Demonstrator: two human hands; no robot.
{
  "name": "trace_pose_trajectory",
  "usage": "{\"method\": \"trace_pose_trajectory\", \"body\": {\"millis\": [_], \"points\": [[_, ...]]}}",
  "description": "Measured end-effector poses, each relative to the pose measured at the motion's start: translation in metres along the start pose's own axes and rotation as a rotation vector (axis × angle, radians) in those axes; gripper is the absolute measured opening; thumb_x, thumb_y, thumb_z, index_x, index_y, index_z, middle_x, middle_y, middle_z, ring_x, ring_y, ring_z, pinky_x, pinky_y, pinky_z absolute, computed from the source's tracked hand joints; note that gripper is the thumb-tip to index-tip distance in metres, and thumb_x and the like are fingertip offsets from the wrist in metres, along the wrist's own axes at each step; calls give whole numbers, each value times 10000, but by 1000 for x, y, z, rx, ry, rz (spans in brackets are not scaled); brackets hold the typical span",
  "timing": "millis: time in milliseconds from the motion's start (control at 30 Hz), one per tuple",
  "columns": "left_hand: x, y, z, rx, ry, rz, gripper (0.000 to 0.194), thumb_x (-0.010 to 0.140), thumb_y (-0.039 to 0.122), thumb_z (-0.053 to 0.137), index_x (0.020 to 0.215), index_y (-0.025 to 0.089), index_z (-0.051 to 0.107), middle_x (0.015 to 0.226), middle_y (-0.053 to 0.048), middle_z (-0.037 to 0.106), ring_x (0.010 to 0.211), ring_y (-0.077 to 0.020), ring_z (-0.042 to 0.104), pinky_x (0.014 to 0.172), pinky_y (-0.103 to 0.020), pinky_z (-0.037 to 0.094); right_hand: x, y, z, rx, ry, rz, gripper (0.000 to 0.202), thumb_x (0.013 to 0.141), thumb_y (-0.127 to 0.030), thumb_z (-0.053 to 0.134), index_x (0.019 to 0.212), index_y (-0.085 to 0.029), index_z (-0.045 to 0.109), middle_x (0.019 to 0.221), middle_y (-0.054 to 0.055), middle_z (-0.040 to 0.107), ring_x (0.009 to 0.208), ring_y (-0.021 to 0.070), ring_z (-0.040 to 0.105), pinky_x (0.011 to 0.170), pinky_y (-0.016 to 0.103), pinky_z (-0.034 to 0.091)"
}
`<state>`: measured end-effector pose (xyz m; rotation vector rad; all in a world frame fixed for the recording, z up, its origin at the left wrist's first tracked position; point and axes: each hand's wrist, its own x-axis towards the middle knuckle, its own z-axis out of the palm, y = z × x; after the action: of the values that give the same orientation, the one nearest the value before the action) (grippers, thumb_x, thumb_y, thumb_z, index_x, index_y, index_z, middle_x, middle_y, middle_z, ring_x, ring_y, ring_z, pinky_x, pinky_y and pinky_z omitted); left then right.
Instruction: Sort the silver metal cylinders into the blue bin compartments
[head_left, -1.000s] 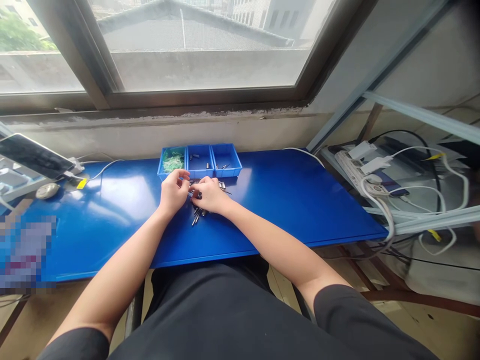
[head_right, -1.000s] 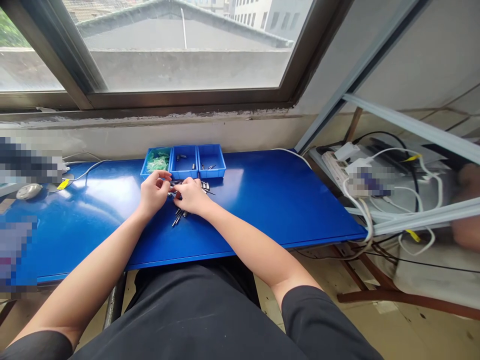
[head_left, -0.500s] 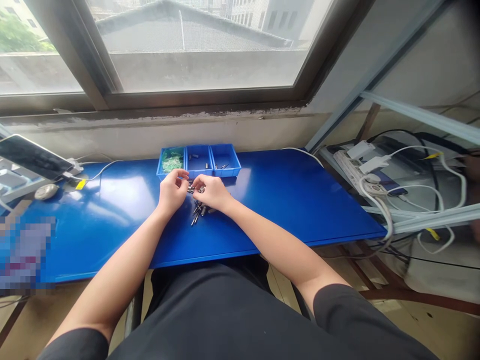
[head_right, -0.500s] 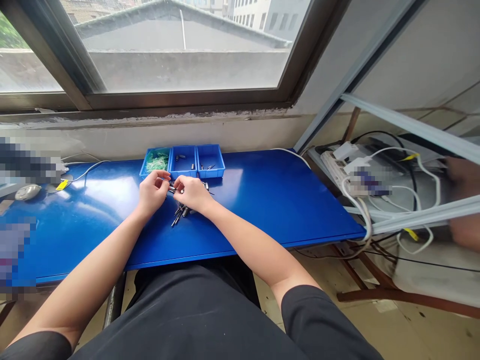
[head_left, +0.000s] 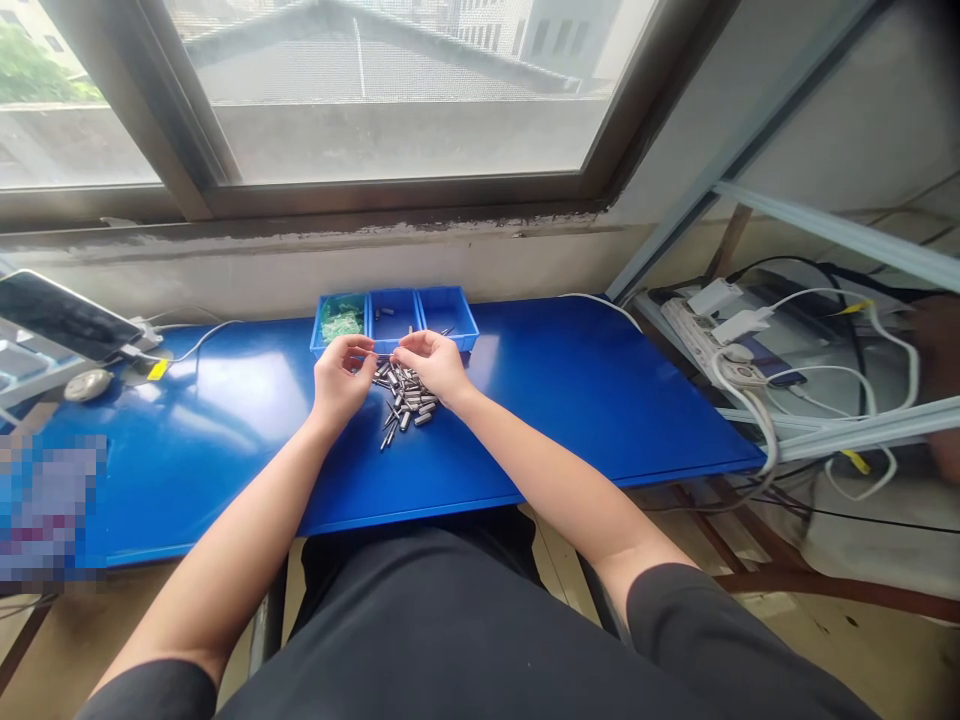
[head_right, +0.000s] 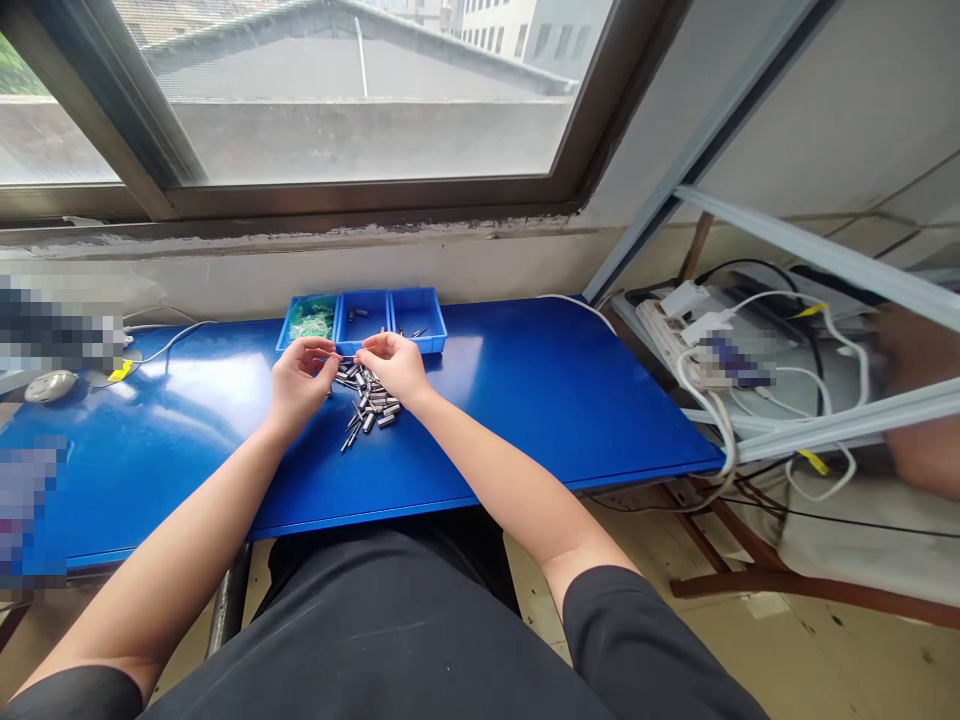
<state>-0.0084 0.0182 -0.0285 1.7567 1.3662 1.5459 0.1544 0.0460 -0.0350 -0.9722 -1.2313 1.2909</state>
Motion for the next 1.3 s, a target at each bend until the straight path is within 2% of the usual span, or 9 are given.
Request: {"method": "trace_pose_trajectory", "body": {"millis": [133, 300, 600, 800, 967, 1167, 1300], "points": [[1, -2, 0, -57, 29, 37, 194, 811, 205, 695, 996, 183, 640, 1015, -60, 676, 914, -167, 724, 695, -248, 571, -2, 0, 0, 3, -34, -26, 304, 706, -380, 825, 825, -187, 622, 821, 44, 743, 856, 204, 755, 879, 371, 599], [3, -5, -1, -78, 23, 82, 233, 783, 148, 707, 1001, 202, 646, 1047, -40, 637, 847, -139, 729, 618, -210, 557, -4, 2, 0, -42, -16, -112, 295, 695, -406, 826, 809, -202, 647, 806, 32, 747, 829, 198, 742, 869, 367, 597], [2, -7, 1, -55, -3, 121, 231, 776, 146, 714, 998, 199, 674, 1080, -44, 620, 788, -123, 728, 557, -191, 513, 0, 4, -1, -13, -4, -111, 301, 694, -411, 817, 806, -208, 625, 758, 13, 725, 756, 192, 733, 797, 360, 599], [1, -7, 1, -52, -31, 96, 213, 801, 164, 706, 1009, 193, 666, 1024, -36, 677, 724, -101, 701, 621, -210, 541, 0, 6, -2, -68, -10, -125, 267, 711, -384, 798, 822, -196, 643, 812, 27, 725, 785, 181, 717, 801, 346, 590], [-1, -2, 1, -104, -69, 60, 197, 843, 160, 648, 1037, 190, 639, 984, -34, 693, 668, -103, 702, 599, -215, 537, -3, 6, -1, -179, -41, -155, 176, 761, -338, 742, 815, -193, 658, 816, 29, 730, 764, 165, 692, 761, 320, 573], [-1, -3, 1, -112, -72, 84, 207, 843, 152, 644, 1046, 192, 636, 975, -33, 675, 639, -91, 683, 606, -221, 532, -6, 0, -2, -329, 39, -217, 148, 774, -255, 722, 905, -193, 688, 883, 41, 750, 810, 173, 696, 751, 313, 566], [0, -6, 1, -89, -75, 84, 197, 855, 167, 638, 1050, 196, 643, 984, -38, 672, 651, -101, 692, 611, -229, 536, -6, 0, -2, -337, -19, -202, 113, 800, -244, 705, 898, -189, 714, 908, 51, 765, 819, 174, 706, 783, 323, 576]]}}
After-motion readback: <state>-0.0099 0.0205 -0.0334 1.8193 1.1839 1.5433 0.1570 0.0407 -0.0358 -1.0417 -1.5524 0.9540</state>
